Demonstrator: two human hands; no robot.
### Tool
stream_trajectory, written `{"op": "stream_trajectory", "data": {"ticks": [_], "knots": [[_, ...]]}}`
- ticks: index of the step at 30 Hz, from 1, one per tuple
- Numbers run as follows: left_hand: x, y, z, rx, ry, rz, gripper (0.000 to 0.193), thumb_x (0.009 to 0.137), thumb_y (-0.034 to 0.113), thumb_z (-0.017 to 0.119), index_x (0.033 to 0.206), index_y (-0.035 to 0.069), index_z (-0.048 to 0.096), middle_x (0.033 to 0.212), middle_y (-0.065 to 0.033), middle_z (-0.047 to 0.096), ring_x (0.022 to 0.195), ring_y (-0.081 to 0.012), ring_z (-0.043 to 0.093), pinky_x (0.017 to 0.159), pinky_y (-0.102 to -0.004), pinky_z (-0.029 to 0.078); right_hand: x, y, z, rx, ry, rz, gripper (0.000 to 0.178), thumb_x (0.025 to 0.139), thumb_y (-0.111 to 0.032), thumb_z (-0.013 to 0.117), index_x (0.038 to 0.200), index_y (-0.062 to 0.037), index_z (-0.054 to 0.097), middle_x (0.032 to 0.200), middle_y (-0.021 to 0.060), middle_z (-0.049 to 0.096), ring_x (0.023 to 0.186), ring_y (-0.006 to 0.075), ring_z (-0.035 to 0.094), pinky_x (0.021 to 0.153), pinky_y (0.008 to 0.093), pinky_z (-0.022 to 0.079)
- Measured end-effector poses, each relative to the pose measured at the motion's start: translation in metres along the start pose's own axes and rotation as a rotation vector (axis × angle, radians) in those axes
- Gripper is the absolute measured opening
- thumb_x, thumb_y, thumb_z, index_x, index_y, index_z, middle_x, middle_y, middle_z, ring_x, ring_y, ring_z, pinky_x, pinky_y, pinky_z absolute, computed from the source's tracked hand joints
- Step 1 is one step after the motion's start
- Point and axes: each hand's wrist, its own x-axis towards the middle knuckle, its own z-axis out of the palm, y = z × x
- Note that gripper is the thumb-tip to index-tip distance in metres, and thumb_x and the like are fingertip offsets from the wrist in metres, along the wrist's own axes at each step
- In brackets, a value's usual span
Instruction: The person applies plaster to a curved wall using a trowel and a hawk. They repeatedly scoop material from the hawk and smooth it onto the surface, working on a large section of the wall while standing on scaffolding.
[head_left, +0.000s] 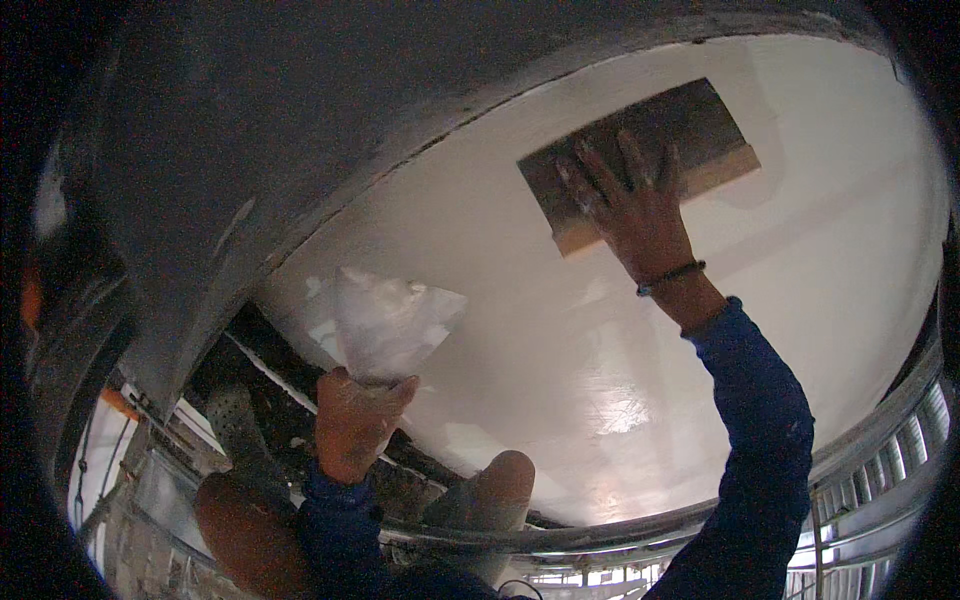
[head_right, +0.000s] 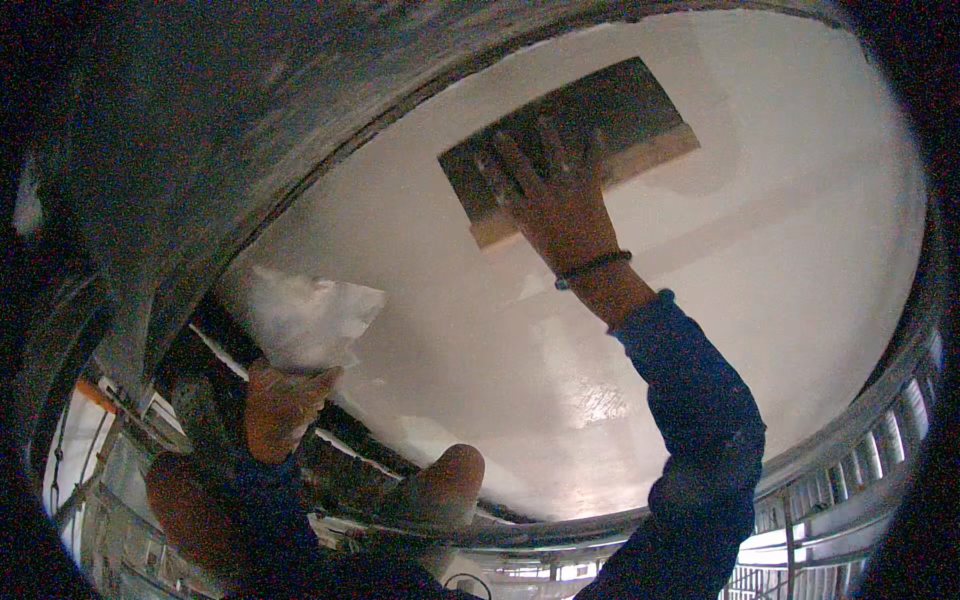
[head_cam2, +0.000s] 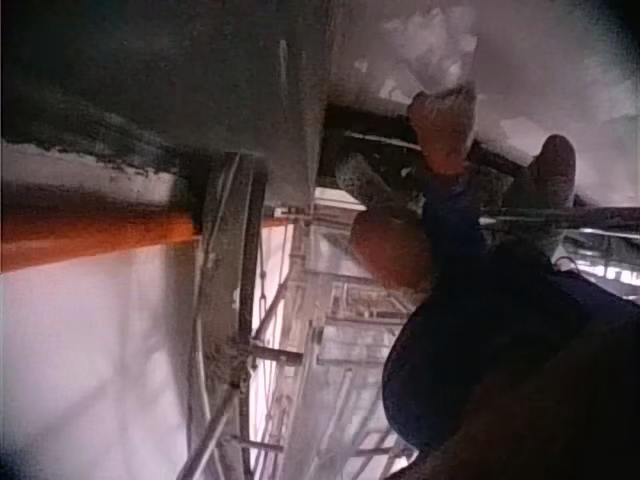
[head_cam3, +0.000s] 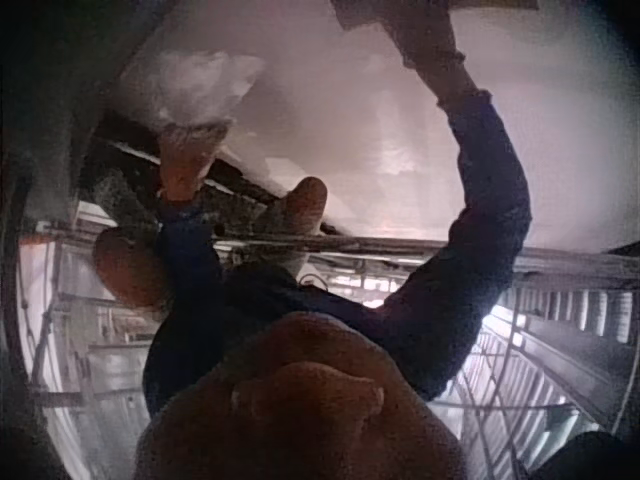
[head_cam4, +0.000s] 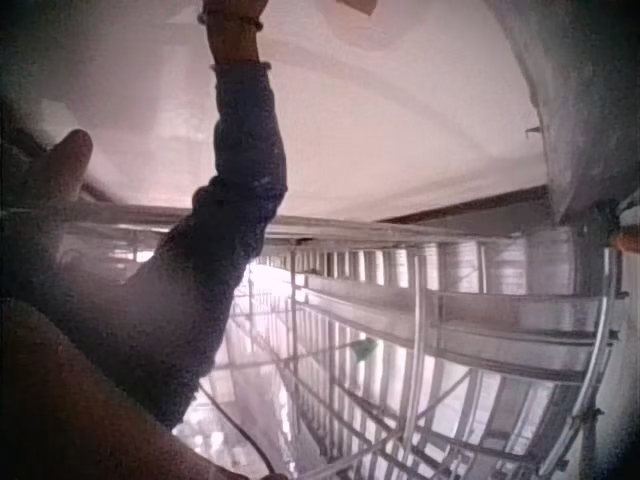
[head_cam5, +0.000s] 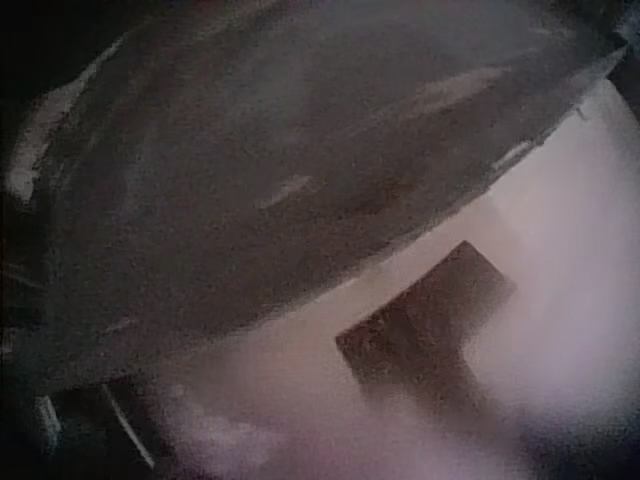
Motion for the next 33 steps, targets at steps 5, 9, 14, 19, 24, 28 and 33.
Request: {"op": "stream_trajectory", "data": {"ticks": [5,9,14,19,24,28,33], "knots": [[-0.002,-0.005,0.005,0.482,0.043,0.265,0.009,0.07,0.016,0.059,0.075,0.008,0.062,0.056,-0.0072,0.056,0.052,-0.0264,0.056,0.048,-0.0364,0.044,0.032,-0.004,0.026,-0.091,0.173,0.04,0.05,0.074,-0.026,0.052,0.122,-0.0253,0.039,0.129,0.0025,0.033,0.117,0.0341,0.029,0.087,0.0676,0.021],[-0.004,-0.016,0.009,0.427,0.101,0.388,0.008,0.069,0.015,0.06,0.074,0.01,0.061,0.057,-0.0065,0.056,0.051,-0.0272,0.056,0.046,-0.0359,0.045,0.042,-0.008,0.037,-0.071,0.241,0.04,0.045,0.075,-0.027,0.05,0.119,-0.0249,0.043,0.128,0.0028,0.035,0.118,0.0352,0.028,0.086,0.0696,0.018],[-0.001,-0.003,0.016,0.51,0.089,0.388,0.006,0.068,0.015,0.061,0.07,0.01,0.061,0.059,-0.0082,0.058,0.053,-0.0279,0.057,0.049,-0.0348,0.046,0.039,-0.004,0.048,-0.106,0.159,0.051,0.046,0.074,-0.025,0.051,0.12,-0.0252,0.042,0.129,0.0025,0.034,0.119,0.0344,0.027,0.087,0.0695,0.016],[-0.002,-0.009,0.023,-0.016,0.132,-0.183,0.012,0.067,0.018,0.064,0.067,0.006,0.06,0.065,-0.0115,0.06,0.058,-0.0292,0.059,0.053,-0.0338,0.047,0.042,0.0,0.042,-0.118,0.138,0.056,0.059,0.073,-0.021,0.055,0.127,-0.0249,0.033,0.133,0.0,0.029,0.118,0.0312,0.031,0.087,0.0663,0.022],[-0.001,-0.002,0.01,0.08,0.05,-0.147,0.016,0.067,0.019,0.064,0.069,0.004,0.06,0.066,-0.0122,0.061,0.06,-0.0299,0.059,0.055,-0.0332,0.047,0.009,-0.002,0.048,-0.061,0.015,-0.026,0.051,0.076,-0.021,0.047,0.125,-0.0244,0.036,0.134,0.0019,0.027,0.12,0.0333,0.026,0.091,0.066,0.015],[-0.003,-0.015,0.017,0.281,0.112,0.154,0.011,0.067,0.018,0.063,0.067,0.007,0.06,0.06,-0.0112,0.059,0.055,-0.0272,0.057,0.051,-0.0342,0.046,-0.05,-0.007,0.048,-0.056,-0.111,-0.002,0.05,0.077,-0.021,0.046,0.125,-0.024,0.036,0.133,0.0025,0.029,0.122,0.0336,0.023,0.092,0.0649,0.015],[-0.003,-0.025,0.02,0.641,0.06,0.35,0.005,0.065,0.016,0.062,0.069,0.012,0.061,0.059,-0.0075,0.058,0.051,-0.0243,0.056,0.046,-0.0337,0.044,-0.131,-0.016,0.039,0.023,-0.335,0.007,0.052,0.076,-0.024,0.047,0.126,-0.0223,0.035,0.133,0.0019,0.029,0.123,0.0343,0.021,0.092,0.0658,0.013]]}}
